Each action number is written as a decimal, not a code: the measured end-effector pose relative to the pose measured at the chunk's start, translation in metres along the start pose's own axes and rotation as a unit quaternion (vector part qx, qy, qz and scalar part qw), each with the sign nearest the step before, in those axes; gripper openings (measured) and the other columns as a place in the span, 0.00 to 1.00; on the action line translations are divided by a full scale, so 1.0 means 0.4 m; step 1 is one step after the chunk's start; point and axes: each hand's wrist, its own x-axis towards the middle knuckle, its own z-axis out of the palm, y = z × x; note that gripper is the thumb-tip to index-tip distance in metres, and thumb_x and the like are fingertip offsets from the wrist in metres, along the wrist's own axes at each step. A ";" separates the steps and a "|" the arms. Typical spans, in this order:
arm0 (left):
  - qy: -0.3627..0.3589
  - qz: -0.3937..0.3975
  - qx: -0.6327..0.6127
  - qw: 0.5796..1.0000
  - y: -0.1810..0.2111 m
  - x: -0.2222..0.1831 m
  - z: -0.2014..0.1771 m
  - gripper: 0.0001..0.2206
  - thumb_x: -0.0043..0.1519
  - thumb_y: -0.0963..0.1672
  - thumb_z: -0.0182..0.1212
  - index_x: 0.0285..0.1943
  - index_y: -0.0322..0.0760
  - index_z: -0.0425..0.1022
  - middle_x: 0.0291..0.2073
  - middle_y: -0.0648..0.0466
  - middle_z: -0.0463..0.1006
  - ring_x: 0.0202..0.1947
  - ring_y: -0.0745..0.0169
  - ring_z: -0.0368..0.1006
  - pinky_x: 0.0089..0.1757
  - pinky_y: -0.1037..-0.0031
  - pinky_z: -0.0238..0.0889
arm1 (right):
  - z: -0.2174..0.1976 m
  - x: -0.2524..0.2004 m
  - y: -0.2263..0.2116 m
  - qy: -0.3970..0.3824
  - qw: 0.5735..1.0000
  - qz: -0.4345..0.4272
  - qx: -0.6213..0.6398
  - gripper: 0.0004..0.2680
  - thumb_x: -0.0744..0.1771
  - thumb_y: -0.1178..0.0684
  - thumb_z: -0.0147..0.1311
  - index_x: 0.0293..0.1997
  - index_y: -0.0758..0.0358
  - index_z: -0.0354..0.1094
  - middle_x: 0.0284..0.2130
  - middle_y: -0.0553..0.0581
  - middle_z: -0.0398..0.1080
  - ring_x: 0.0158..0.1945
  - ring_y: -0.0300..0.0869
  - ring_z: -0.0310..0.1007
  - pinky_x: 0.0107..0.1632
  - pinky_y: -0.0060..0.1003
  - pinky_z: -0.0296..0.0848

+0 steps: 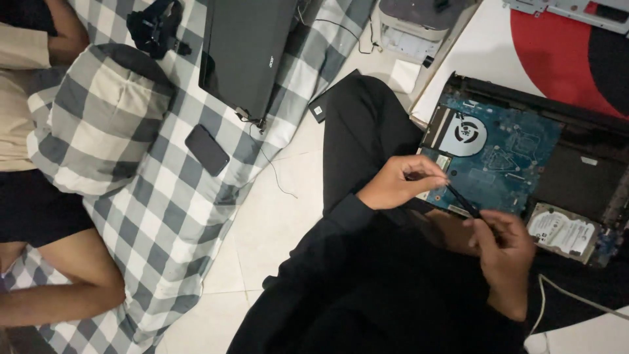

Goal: The person is disassembling a laptop, prying open the case and using a tool to work on the internal motherboard components.

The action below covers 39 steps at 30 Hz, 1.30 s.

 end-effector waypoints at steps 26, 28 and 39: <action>0.173 0.178 0.294 0.923 -0.132 0.333 -0.129 0.07 0.70 0.40 0.57 0.54 0.39 0.78 0.53 0.47 0.76 0.61 0.50 0.71 0.62 0.64 0.62 | 0.164 0.575 -0.087 0.011 0.966 -0.240 0.099 0.11 0.73 0.46 0.49 0.59 0.59 0.66 0.40 0.57 0.72 0.40 0.44 0.81 0.41 0.32 0.85; 0.154 0.183 0.373 0.897 -0.128 0.324 -0.118 0.08 0.70 0.39 0.54 0.55 0.39 0.76 0.52 0.48 0.77 0.57 0.48 0.71 0.58 0.63 0.60 | 0.178 0.578 -0.102 0.011 0.973 -0.212 0.089 0.07 0.72 0.55 0.50 0.55 0.62 0.68 0.36 0.57 0.71 0.38 0.44 0.80 0.39 0.32 0.86; 0.144 0.170 0.351 0.909 -0.120 0.339 -0.116 0.06 0.71 0.39 0.54 0.51 0.39 0.77 0.49 0.47 0.74 0.55 0.46 0.71 0.55 0.59 0.64 | 0.177 0.568 -0.096 -0.029 0.968 -0.247 0.032 0.07 0.71 0.55 0.51 0.53 0.61 0.71 0.41 0.54 0.75 0.41 0.40 0.77 0.42 0.34 0.84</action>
